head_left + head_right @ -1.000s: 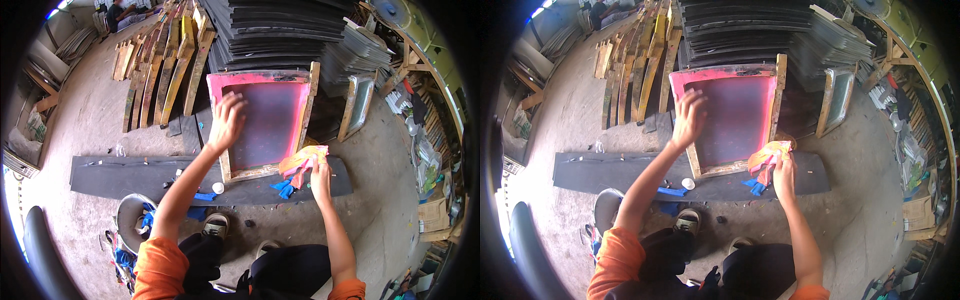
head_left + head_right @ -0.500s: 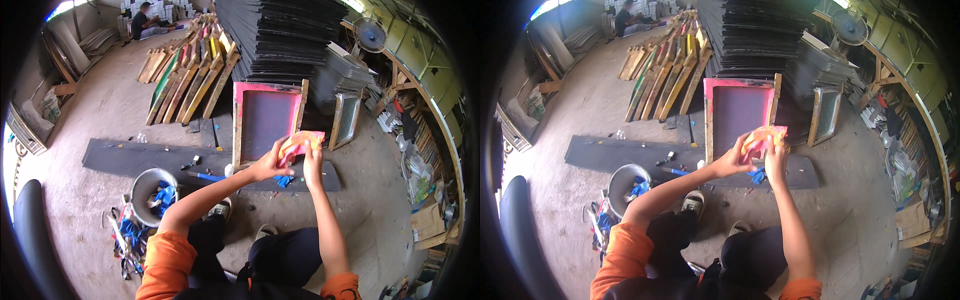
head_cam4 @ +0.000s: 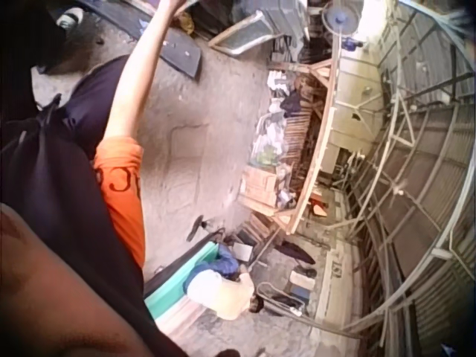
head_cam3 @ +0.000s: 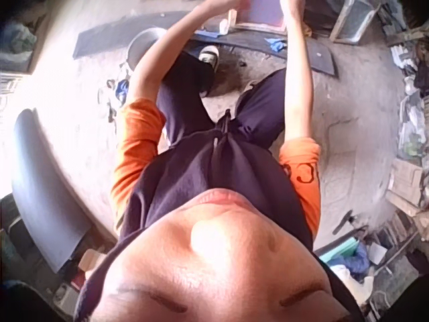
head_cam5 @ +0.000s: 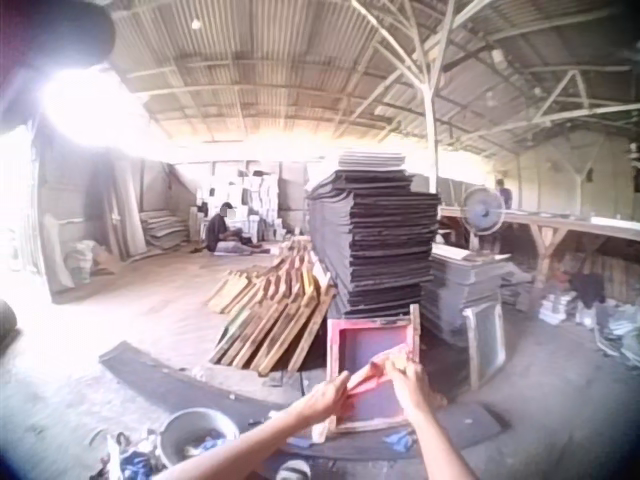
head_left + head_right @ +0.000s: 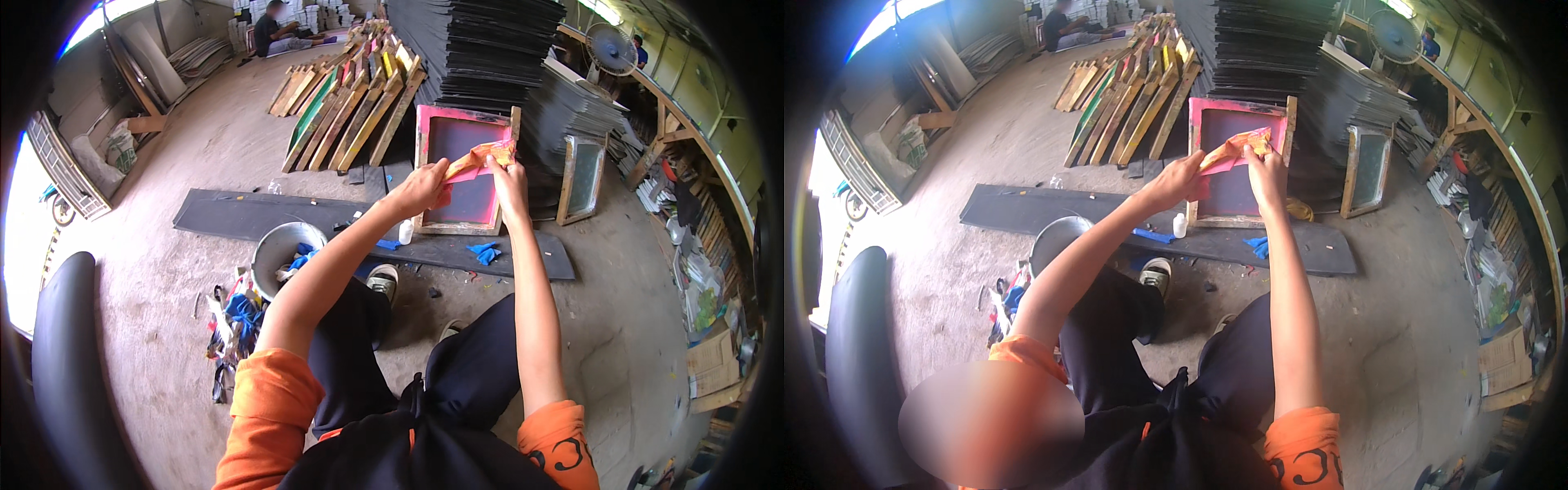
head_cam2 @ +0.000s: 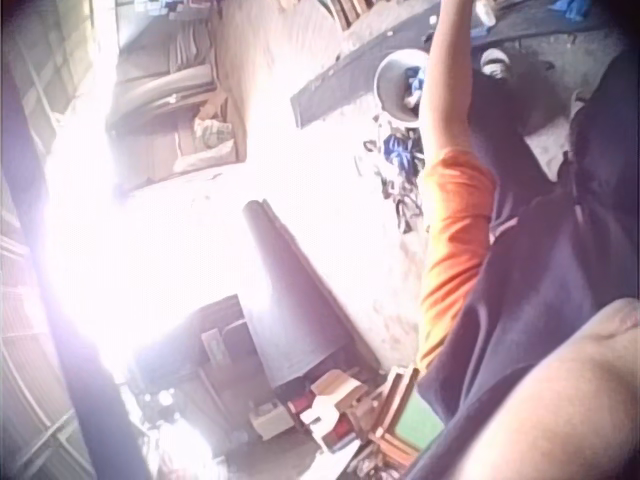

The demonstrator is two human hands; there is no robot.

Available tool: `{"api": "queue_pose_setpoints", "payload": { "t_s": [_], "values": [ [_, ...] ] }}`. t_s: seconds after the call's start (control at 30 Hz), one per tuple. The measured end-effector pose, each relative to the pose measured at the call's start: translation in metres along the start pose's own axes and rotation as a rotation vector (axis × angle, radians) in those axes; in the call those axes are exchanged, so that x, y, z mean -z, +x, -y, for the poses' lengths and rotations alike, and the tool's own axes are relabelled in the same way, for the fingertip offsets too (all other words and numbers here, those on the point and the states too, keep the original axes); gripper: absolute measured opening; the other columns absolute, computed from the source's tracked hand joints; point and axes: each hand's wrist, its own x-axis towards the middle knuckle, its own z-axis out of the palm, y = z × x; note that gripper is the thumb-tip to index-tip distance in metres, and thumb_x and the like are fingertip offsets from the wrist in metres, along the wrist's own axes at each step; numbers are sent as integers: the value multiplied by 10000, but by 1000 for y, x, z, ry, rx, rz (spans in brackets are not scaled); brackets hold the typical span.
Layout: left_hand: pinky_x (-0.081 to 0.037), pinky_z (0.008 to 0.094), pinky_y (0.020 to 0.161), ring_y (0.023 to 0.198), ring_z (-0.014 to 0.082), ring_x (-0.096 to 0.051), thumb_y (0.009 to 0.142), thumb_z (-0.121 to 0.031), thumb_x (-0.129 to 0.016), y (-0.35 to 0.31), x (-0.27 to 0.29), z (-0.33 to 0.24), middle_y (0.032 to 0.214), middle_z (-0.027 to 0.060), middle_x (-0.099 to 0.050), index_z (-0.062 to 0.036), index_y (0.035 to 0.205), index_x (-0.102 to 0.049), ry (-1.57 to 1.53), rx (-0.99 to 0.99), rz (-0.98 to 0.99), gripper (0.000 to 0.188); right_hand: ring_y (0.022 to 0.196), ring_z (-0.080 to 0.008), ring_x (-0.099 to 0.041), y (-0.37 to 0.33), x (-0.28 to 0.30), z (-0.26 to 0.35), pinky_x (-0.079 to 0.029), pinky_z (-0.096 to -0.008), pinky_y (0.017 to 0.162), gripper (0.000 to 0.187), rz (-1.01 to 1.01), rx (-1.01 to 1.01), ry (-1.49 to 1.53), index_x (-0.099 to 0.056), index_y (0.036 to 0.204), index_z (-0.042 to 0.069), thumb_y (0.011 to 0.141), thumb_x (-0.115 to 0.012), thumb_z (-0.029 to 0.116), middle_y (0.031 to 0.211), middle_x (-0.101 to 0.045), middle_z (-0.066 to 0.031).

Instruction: The person carries a wooden screen printing frame to a workbench and sits on the floor. They wipe the frame's mesh surface with a blue cloth, remove pink tape from the edges, and continue wiping the mesh with the cloth.

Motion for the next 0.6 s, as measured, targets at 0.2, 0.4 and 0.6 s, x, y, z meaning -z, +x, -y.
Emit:
{"api": "queue_pose_setpoints", "payload": {
  "t_s": [0.2,0.4,0.6],
  "values": [
    [-400,428,723,815,379,-508,802,-115,-557,-19,25,-1,784,176,-499,-2,849,-398,462,-313,-35,200,802,-194,-577,6,1,3,-414,-333,803,405,310,-201,97,-646,989,52,786,-630,402,871,-648,-52],
    [-389,409,725,801,361,-500,824,-101,-481,-42,33,16,763,164,-482,-3,847,-405,453,-249,-39,126,673,-93,-547,15,-13,-11,-409,-224,606,135,539,-495,448,-640,827,76,766,-694,183,742,-599,13],
    [-389,391,724,764,336,-505,824,-106,-419,-55,58,36,747,151,-484,-21,817,-405,479,-255,-22,86,930,-144,-580,24,-39,-17,-485,-259,810,342,629,-567,686,-543,1082,51,758,-651,21,1011,-591,-35]
  ]
}}
